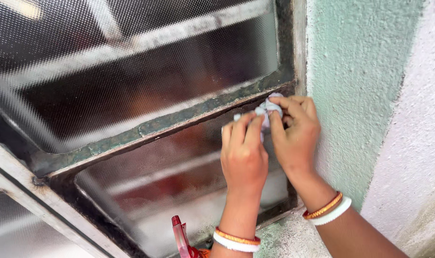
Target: The person cleans a window with a metal mesh screen using a spray bottle and a cloth. They repeatedly spray the surface and wipe it with the cloth, focusing on the lower panes and the frame.
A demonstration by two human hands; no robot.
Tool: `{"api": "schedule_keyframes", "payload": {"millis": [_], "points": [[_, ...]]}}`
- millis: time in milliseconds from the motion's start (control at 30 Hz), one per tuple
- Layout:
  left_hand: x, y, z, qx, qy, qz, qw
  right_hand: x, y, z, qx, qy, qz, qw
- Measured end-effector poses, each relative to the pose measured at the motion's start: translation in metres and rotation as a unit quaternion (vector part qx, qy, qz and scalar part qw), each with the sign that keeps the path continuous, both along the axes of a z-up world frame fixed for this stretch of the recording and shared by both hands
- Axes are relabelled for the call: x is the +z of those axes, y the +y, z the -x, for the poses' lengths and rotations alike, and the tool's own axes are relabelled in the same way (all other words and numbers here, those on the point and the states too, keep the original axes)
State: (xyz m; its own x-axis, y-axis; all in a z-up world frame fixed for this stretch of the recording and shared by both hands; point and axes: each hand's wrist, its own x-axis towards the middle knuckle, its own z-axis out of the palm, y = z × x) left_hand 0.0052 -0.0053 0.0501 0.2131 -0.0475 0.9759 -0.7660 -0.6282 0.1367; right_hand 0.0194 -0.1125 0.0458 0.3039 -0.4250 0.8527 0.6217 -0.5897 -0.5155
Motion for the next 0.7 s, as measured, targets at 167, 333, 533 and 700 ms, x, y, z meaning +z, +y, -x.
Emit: {"api": "schedule_keyframes", "payload": {"millis": [167, 333, 533, 700], "points": [[0.002, -0.003, 0.003, 0.003, 0.012, 0.006, 1.000, 0.001, -0.002, 0.004, -0.012, 0.003, 0.018, 1.000], [-0.040, -0.004, 0.009, -0.003, 0.065, 0.006, 0.998, -0.041, -0.004, 0.008, -0.007, 0.051, -0.010, 0.999], [-0.085, -0.006, 0.016, -0.011, 0.103, -0.019, 0.994, -0.093, -0.003, 0.011, 0.038, 0.061, -0.059, 0.996], [-0.068, 0.001, 0.018, -0.004, 0.064, -0.022, 0.998, -0.073, -0.003, 0.014, 0.056, 0.060, -0.058, 0.995]]}}
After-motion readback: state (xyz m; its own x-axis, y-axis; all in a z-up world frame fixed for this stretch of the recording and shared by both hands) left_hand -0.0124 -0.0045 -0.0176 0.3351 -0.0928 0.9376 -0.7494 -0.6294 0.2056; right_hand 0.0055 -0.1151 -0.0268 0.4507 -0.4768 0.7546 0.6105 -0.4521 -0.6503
